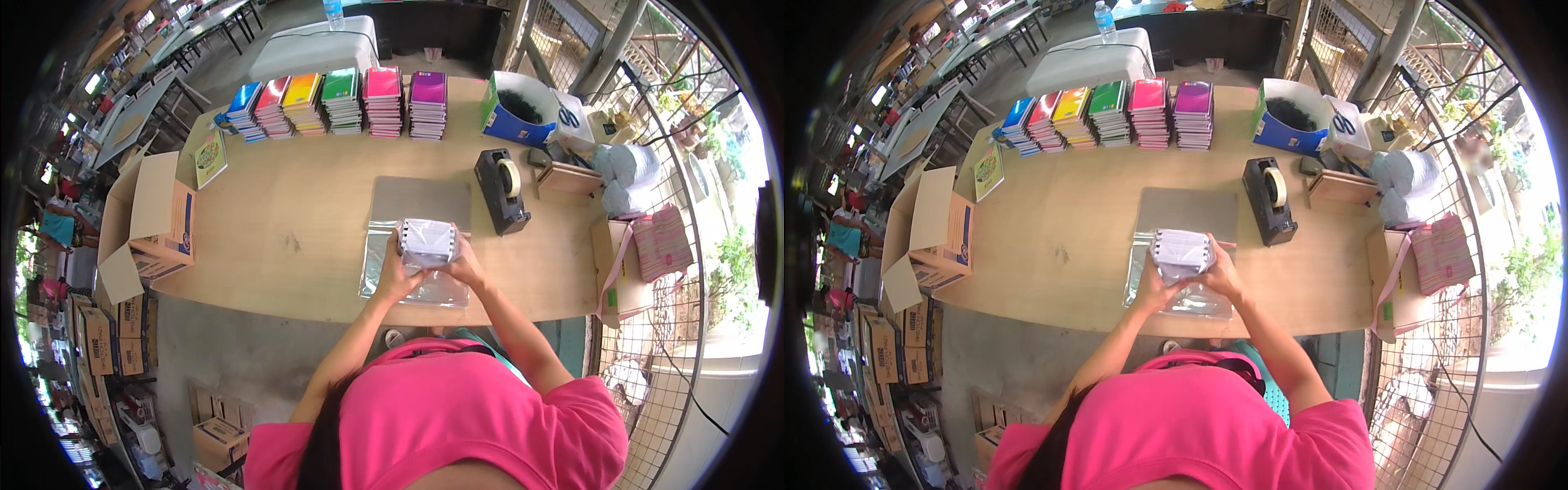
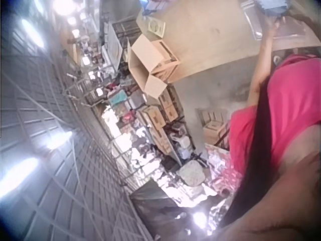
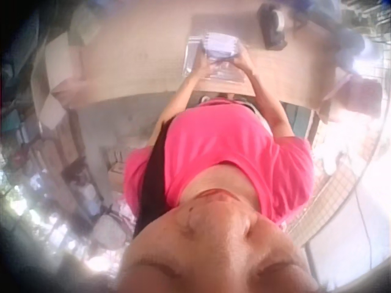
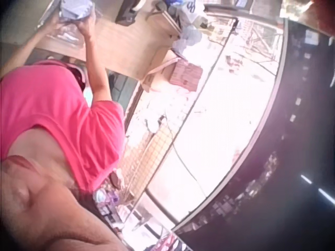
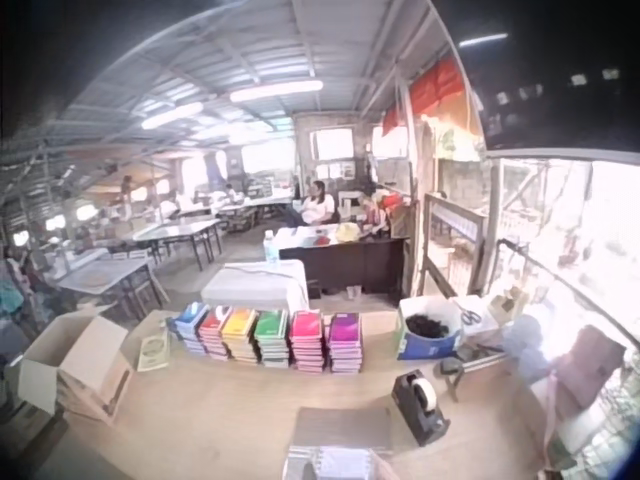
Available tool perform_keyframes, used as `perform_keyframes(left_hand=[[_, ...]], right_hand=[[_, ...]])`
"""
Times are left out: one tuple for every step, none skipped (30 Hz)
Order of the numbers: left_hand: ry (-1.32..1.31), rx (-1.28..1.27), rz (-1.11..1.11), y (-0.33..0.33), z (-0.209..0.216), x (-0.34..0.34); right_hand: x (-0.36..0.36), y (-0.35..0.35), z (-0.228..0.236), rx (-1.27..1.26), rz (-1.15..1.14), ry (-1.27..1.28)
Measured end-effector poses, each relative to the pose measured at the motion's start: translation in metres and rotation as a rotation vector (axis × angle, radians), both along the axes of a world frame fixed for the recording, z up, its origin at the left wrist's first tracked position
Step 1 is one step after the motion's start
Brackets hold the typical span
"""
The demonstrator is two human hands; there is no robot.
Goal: The person selects several colorful notebooks from stacks on a table, aligns them into a small bundle, and places the bundle inside a clear plastic sleeve.
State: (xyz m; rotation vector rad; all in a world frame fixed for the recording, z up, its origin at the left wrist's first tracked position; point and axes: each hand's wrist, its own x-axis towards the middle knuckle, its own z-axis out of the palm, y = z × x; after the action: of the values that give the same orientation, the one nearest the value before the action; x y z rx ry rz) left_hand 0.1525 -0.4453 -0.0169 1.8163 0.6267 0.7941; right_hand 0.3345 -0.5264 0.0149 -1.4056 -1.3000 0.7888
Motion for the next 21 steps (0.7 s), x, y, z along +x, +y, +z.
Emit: perform_keyframes(left_hand=[[0.012,-0.035,0.007,0.004,-0.024,0.0],[0.018,-0.072,0.005,0.007,-0.041,0.004],[0.013,-0.022,0.018,0.012,-0.052,-0.001],[0.001,0.129,0.088,0.015,-0.041,-0.003],[-0.011,0.282,0.146,0.016,-0.008,-0.005],[-0.014,0.444,0.218,0.019,0.029,-0.015],[0.12,0.637,0.134,0.03,0.058,-0.023],[0.253,0.815,0.029,0.043,0.083,-0.022],[0.299,0.895,-0.052,0.048,0.098,-0.028],[0.333,0.97,-0.139,0.053,0.113,-0.032],[0.268,0.966,-0.189,0.062,0.126,-0.035],[0.134,0.726,-0.12,0.061,0.131,-0.039],[-0.043,0.495,-0.053,0.06,0.134,-0.043],[-0.074,0.402,0.013,0.052,0.1,-0.04],[-0.091,0.305,0.074,0.044,0.039,-0.031],[-0.112,0.159,0.045,0.037,0.018,-0.018],[-0.136,0.015,0.03,0.028,0.0,-0.007],[-0.165,-0.175,-0.071,0.021,0.0,0.008],[-0.192,-0.362,-0.166,0.017,0.0,0.015],[-0.208,-0.419,-0.177,0.017,0.0,0.019],[-0.219,-0.478,-0.178,0.017,-0.006,0.017]], right_hand=[[0.001,0.004,-0.013,-0.034,0.025,0.006],[0.005,0.008,-0.034,-0.069,0.042,0.007],[0.008,0.008,-0.047,-0.108,0.066,0.007],[0.015,0.005,-0.044,-0.048,0.027,-0.087],[0.022,-0.002,-0.032,0.014,-0.022,-0.18],[0.021,-0.005,-0.009,0.086,-0.057,-0.264],[0.024,-0.001,0.026,0.201,0.032,-0.386],[0.03,0.005,0.047,0.314,0.098,-0.622],[0.036,0.012,0.062,0.425,0.167,-0.849],[0.044,0.013,0.059,0.425,0.13,-0.752],[0.052,0.014,0.055,0.432,0.096,-0.65],[0.059,0.016,0.05,0.445,0.067,-0.546],[0.055,0.001,0.041,0.349,-0.062,-0.213],[0.048,-0.011,0.03,0.246,-0.184,0.123],[0.028,-0.007,0.002,0.277,-0.066,0.287],[0.013,-0.003,-0.019,0.203,-0.022,0.337],[0.0,0.004,-0.033,0.133,0.029,0.379],[-0.002,0.008,-0.045,0.062,0.071,0.416],[-0.001,0.011,-0.055,0.049,0.063,0.413],[0.002,0.013,-0.063,0.036,0.054,0.41],[0.001,0.014,-0.071,0.02,0.054,0.415]])
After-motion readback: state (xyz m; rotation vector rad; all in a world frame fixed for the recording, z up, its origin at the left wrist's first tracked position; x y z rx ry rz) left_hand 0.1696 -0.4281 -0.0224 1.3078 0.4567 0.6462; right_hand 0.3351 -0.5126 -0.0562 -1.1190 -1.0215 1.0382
